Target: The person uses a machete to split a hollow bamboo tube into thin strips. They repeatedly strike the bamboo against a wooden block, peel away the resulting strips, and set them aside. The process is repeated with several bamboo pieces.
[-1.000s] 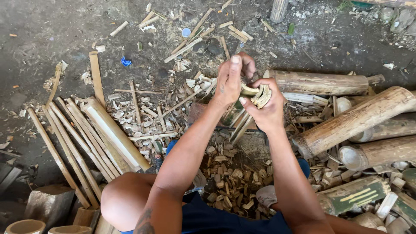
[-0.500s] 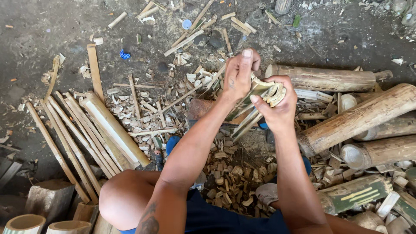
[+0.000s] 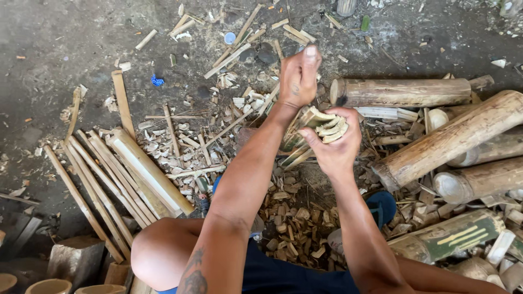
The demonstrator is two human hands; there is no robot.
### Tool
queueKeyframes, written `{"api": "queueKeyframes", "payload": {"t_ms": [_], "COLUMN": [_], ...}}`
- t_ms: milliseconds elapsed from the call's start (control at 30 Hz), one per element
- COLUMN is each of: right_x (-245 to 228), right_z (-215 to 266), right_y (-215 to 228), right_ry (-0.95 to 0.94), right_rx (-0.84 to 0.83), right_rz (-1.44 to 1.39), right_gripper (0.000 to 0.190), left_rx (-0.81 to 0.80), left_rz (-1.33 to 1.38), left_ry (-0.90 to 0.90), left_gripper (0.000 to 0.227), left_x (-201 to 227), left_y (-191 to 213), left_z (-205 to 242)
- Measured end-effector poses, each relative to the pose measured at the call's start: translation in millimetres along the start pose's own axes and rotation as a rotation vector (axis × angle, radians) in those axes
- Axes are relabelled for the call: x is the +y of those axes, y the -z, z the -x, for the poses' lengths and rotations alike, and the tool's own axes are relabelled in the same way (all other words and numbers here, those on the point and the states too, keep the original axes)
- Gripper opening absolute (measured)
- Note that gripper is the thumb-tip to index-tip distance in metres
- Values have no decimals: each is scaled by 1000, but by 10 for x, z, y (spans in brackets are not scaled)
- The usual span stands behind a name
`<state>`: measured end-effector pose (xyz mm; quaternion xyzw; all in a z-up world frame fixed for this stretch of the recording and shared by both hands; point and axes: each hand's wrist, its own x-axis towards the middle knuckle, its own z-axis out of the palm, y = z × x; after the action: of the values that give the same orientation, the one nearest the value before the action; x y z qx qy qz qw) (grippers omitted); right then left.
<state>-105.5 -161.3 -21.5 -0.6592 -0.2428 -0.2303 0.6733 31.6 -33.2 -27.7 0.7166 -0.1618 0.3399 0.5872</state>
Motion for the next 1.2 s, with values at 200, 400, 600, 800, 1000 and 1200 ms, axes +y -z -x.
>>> {"api": "queueKeyframes", "payload": {"t_ms": [200,400,600,800,1000,1200], "right_x": [115,465,1262,1387,1751,2805], "right_z": [41,-32,-55,-154,-391,-70], "right_y": [449,1577,2034,836,-965,-1988], "right_ry": [-29,-287,-376,-826,-1161,-994], "right_rx": [188,910,848,788,454,11], "right_rz": [140,-225,-487,-370,-449,-396], "right_gripper": [33,32,56,45,27,24], "left_rx": [411,1191,1328,823,-168,-234], "left_rz": [-32,129,-55,-331,-452,-374], "left_ry": [245,610,186,-38,-4,-213], "left_gripper": [58,68,66,51,40,32], "left_x": [-313,-1017,-804,157,-91,343], "left_y": [781,3089,4988,4452,2395,1981], "left_z": [-304,-54,254,-194,153,86]}}
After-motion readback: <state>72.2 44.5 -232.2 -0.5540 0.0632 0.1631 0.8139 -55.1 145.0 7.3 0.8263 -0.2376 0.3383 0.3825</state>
